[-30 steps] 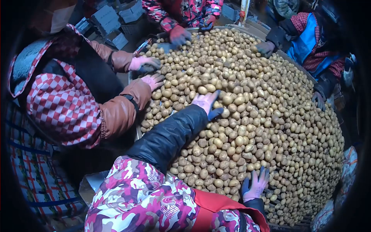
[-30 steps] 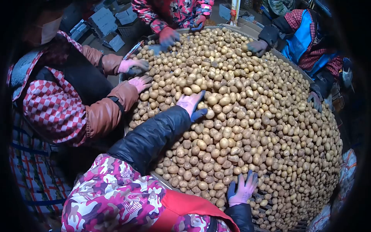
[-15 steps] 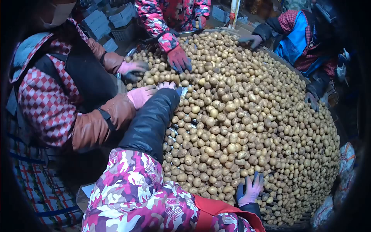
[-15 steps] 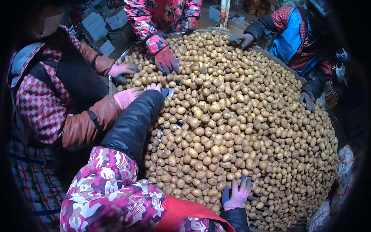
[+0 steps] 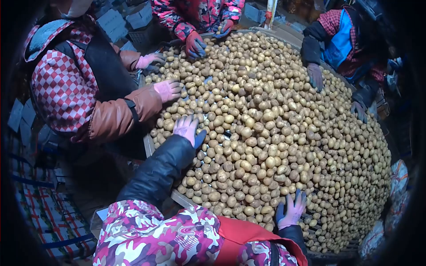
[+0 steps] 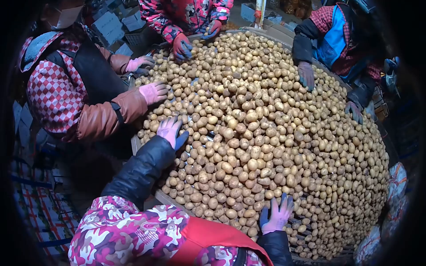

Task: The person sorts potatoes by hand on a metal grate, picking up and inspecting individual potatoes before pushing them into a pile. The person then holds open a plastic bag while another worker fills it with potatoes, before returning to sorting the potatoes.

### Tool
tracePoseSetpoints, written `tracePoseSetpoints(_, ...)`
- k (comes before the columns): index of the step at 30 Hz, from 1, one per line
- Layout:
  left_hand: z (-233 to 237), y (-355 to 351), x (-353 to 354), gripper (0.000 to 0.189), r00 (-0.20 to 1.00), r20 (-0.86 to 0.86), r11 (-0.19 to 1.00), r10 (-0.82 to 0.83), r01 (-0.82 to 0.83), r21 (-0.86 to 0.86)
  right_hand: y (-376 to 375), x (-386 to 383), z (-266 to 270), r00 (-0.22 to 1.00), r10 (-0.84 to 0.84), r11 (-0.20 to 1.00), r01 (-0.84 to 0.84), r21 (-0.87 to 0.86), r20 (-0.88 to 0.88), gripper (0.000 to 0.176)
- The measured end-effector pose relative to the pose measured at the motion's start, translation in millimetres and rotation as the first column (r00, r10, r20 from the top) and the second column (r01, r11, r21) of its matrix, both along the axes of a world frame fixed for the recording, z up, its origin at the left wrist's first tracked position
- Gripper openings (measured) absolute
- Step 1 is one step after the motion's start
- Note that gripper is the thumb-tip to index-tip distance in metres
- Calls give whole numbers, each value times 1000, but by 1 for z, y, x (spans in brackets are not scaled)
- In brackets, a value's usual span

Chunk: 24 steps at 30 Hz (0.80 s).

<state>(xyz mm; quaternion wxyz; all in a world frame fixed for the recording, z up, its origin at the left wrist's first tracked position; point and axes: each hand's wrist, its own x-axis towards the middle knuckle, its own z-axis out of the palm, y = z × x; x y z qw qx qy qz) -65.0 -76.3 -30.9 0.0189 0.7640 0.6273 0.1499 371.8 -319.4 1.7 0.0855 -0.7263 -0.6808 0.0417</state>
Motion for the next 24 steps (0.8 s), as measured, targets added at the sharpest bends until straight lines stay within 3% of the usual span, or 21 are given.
tracePoseSetpoints(2,23,-24,15,54,996,18,996,-92,91,17,1,-2,3,1000,7,1000,-8,9,15,42)
tracePoseSetpoints(4,52,-41,44,53,957,168,964,-236,253,-83,0,-2,3,1000,2,1000,-2,-2,15,42)
tracePoseSetpoints(6,51,-54,67,64,827,220,818,-517,553,-157,2,-2,2,1000,4,1000,-4,4,24,42)
tracePoseSetpoints(7,48,-55,72,64,831,220,822,-512,548,-156,1,-2,1,1000,10,1000,-10,5,24,42)
tracePoseSetpoints(9,29,-54,78,67,833,242,848,-497,525,-67,0,0,-2,1000,6,1000,-6,22,9,40)
tracePoseSetpoints(10,18,-38,76,68,822,360,855,-442,507,-108,1,-1,-2,1000,5,1000,-5,23,9,40)
tracePoseSetpoints(14,12,6,73,71,874,230,861,-428,472,-189,-1,-1,-1,1000,12,1000,-12,14,14,40)
tracePoseSetpoints(17,8,29,74,69,892,118,888,-437,448,-102,0,1,-2,1000,16,1000,-16,16,16,40)
tracePoseSetpoints(18,16,35,74,69,929,36,922,-370,371,-113,-1,1,-3,1000,24,999,-24,22,18,41)
tracePoseSetpoints(20,23,63,56,66,977,81,967,-199,210,-145,-2,0,0,1000,12,1000,-12,3,6,41)
tracePoseSetpoints(22,19,88,37,64,988,-115,989,107,-118,-88,1,2,0,1000,3,1000,-3,0,-4,42)
tracePoseSetpoints(24,27,99,15,62,975,-82,957,208,-220,-188,0,2,-1,1000,10,1000,-10,7,-1,43)
